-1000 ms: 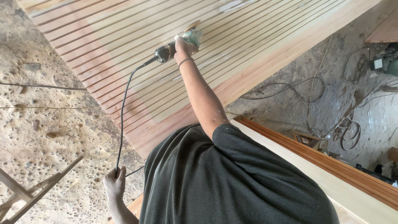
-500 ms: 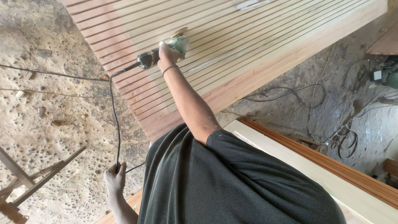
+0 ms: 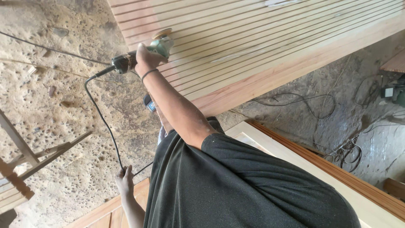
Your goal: The person uses a handheld electric sander to smooth the surface of a large wooden panel composed of parallel slats. They move the sander systematically across the panel while holding the power cord with the other hand.
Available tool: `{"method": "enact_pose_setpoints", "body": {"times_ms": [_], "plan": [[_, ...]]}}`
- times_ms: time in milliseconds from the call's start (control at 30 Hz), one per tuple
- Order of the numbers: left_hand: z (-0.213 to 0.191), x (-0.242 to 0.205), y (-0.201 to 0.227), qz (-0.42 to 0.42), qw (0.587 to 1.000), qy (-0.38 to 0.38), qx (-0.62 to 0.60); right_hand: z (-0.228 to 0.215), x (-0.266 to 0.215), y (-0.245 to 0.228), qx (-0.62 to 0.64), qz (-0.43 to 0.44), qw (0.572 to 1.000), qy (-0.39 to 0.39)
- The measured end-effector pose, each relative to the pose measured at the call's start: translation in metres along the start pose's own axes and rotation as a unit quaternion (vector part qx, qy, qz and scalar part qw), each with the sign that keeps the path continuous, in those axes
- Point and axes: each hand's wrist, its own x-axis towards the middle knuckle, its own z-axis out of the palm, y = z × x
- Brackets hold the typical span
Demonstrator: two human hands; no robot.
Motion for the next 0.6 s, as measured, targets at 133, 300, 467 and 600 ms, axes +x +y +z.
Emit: {"method": "enact_pose_setpoints", "body": {"times_ms": [133, 300, 467, 600], "plan": [[0.009, -0.006, -0.013, 0.025, 0.999, 0.021, 0.035, 0.004, -0.042, 0.008, -0.006, 0.062, 0.998, -0.026], [0.012, -0.007, -0.016, 0.014, 0.998, 0.044, 0.051, 0.016, -0.088, 0.028, 0.02, 0.126, 0.99, -0.067], [0.011, -0.004, -0.007, 0.049, 0.997, 0.043, -0.036, 0.015, -0.111, 0.062, -0.001, 0.233, 0.961, -0.15], [0.022, 0.008, 0.004, 0.072, 0.987, 0.141, 0.03, -0.014, -0.106, 0.1, 0.022, 0.277, 0.888, -0.366]]}}
